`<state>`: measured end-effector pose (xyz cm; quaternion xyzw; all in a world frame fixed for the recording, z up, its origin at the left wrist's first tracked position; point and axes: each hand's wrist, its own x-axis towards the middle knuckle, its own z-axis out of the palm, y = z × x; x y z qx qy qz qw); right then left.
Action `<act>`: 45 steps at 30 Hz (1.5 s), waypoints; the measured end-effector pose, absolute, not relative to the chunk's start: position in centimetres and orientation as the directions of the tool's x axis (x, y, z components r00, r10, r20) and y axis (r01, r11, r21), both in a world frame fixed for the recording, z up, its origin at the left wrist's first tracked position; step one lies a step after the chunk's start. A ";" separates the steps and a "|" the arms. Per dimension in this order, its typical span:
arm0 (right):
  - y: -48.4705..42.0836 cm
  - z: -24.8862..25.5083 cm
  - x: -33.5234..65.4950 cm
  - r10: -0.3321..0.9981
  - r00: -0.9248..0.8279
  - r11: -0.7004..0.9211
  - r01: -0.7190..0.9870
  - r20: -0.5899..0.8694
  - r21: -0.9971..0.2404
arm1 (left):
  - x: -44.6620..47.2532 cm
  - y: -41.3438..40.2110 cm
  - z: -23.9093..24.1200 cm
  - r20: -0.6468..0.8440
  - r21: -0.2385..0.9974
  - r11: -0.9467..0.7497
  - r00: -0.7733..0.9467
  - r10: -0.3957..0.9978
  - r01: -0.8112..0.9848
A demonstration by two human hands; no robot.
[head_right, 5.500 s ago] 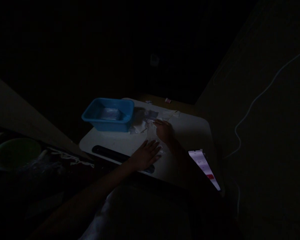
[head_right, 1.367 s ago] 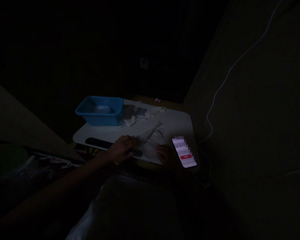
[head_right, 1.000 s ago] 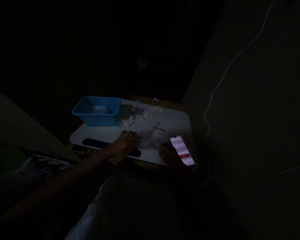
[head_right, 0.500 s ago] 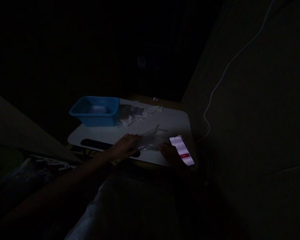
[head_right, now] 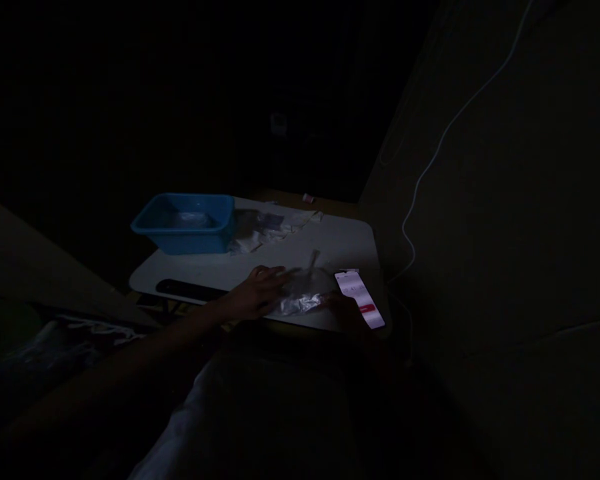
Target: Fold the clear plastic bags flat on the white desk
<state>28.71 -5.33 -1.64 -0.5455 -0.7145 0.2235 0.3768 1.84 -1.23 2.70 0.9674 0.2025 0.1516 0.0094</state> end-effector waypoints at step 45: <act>-1.8 -2.0 26.2 0.915 0.159 0.231 0.549 0.372 -0.803 | 2.9 1.7 1.0 0.164 0.265 -0.648 0.629 0.760 0.714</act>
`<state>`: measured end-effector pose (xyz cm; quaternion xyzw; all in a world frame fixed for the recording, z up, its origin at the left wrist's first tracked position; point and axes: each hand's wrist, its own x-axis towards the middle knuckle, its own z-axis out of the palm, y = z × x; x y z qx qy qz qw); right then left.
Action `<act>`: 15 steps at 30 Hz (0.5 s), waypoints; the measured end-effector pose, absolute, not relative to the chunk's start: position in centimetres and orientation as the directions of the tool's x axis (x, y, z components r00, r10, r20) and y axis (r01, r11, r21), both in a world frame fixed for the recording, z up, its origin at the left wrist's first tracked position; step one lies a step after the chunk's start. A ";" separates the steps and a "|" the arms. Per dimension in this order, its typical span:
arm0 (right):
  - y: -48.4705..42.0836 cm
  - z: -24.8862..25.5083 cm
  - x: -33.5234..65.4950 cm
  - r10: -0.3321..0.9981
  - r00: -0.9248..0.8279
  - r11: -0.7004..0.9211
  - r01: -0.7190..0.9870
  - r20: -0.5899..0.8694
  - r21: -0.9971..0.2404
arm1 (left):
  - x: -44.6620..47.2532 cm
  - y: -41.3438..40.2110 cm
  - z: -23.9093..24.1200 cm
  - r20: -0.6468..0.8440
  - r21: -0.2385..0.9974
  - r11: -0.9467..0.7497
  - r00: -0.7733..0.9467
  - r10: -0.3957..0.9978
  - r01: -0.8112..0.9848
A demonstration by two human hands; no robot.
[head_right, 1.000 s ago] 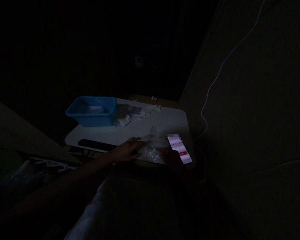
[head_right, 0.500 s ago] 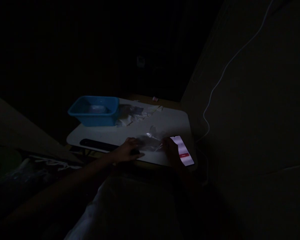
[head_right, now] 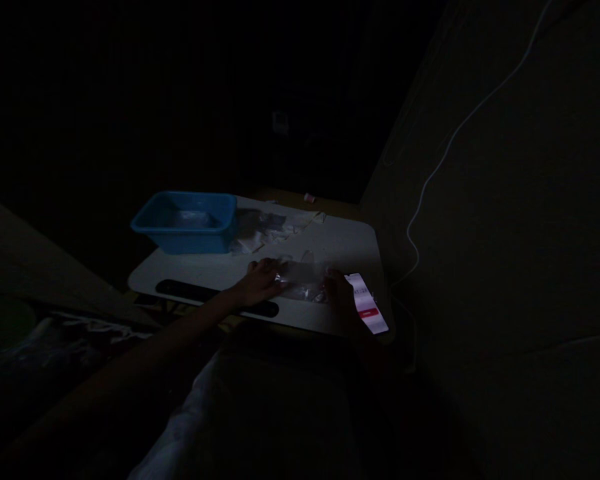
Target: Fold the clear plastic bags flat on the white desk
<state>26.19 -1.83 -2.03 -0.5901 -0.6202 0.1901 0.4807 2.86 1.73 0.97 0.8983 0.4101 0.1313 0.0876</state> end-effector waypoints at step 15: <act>-0.5 -0.7 25.6 0.952 0.248 0.115 0.253 0.179 -0.960 | 2.0 -1.5 1.2 0.223 0.460 -0.442 0.382 0.897 0.770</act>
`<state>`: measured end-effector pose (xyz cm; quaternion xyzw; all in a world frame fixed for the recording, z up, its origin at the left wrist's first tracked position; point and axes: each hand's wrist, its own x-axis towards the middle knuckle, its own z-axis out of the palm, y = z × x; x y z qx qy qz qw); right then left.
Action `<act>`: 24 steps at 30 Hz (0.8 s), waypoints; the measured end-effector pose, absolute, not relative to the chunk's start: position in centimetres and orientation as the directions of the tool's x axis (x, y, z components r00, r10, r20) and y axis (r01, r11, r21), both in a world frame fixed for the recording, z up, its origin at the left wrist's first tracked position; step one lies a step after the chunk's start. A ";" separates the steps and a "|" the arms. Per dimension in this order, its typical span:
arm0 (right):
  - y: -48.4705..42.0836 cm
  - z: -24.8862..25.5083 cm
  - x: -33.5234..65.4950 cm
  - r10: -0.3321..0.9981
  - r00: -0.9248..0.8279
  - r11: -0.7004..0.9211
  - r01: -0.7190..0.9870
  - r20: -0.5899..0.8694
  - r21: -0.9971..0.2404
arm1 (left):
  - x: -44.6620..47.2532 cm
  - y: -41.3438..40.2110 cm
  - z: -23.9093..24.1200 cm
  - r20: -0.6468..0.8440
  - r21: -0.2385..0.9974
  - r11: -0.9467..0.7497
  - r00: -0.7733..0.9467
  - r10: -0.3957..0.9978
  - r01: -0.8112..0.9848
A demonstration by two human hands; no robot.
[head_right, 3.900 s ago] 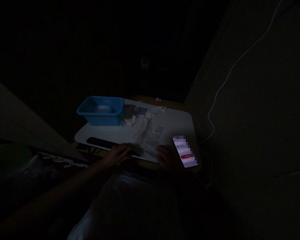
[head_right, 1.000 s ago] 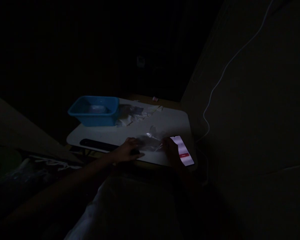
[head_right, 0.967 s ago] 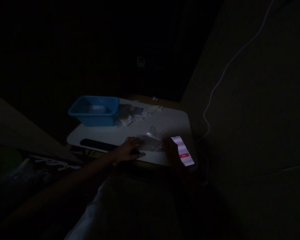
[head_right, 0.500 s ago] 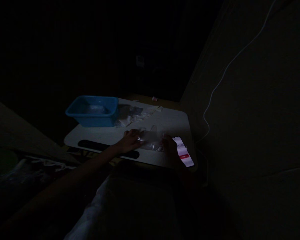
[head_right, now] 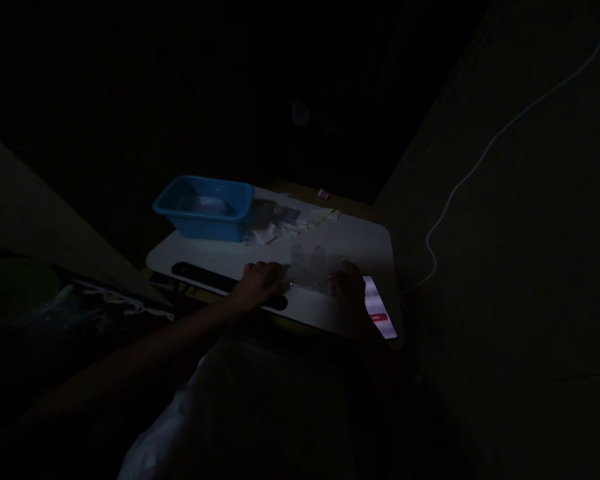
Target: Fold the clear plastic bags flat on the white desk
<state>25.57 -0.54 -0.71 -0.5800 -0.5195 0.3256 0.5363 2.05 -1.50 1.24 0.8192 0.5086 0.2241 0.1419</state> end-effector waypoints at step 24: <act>-2.2 -3.3 25.8 0.966 0.229 -0.032 0.555 0.116 -0.831 | 1.4 0.8 -0.1 0.213 0.703 -0.311 0.227 0.950 0.640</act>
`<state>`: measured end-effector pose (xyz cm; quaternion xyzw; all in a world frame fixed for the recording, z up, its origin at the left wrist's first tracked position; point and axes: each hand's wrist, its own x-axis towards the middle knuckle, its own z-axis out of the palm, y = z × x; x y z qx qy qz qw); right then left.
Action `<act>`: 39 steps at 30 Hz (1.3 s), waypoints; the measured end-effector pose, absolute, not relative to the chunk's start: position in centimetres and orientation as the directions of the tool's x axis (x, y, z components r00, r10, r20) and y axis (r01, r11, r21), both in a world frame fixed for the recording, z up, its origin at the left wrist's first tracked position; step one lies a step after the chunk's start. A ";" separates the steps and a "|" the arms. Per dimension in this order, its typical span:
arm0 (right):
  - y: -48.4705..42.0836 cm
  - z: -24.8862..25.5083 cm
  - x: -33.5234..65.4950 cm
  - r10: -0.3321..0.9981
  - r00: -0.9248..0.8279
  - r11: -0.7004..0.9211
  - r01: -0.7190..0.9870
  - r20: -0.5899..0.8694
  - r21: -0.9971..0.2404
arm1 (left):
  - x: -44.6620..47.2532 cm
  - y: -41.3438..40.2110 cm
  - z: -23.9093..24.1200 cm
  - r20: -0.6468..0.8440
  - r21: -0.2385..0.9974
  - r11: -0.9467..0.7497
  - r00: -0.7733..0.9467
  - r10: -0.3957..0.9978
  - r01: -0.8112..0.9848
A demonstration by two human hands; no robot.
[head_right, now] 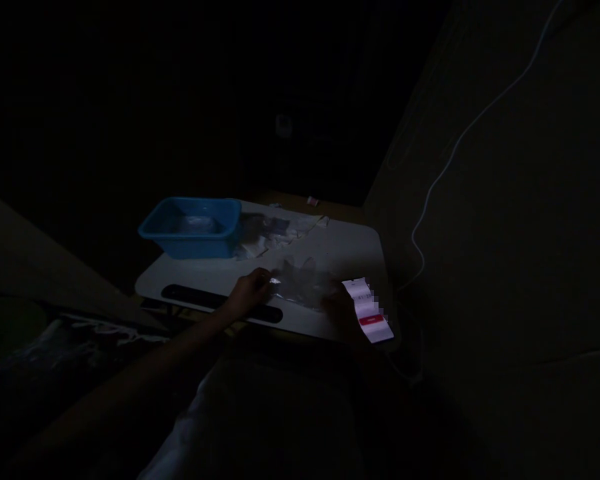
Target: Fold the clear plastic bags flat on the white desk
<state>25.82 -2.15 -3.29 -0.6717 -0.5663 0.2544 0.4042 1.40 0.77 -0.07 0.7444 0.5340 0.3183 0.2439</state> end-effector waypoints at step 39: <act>-3.1 -0.6 22.9 0.977 0.207 -0.129 0.416 -0.044 -0.900 | -0.3 1.3 -0.7 0.124 0.765 -0.267 0.273 0.954 0.585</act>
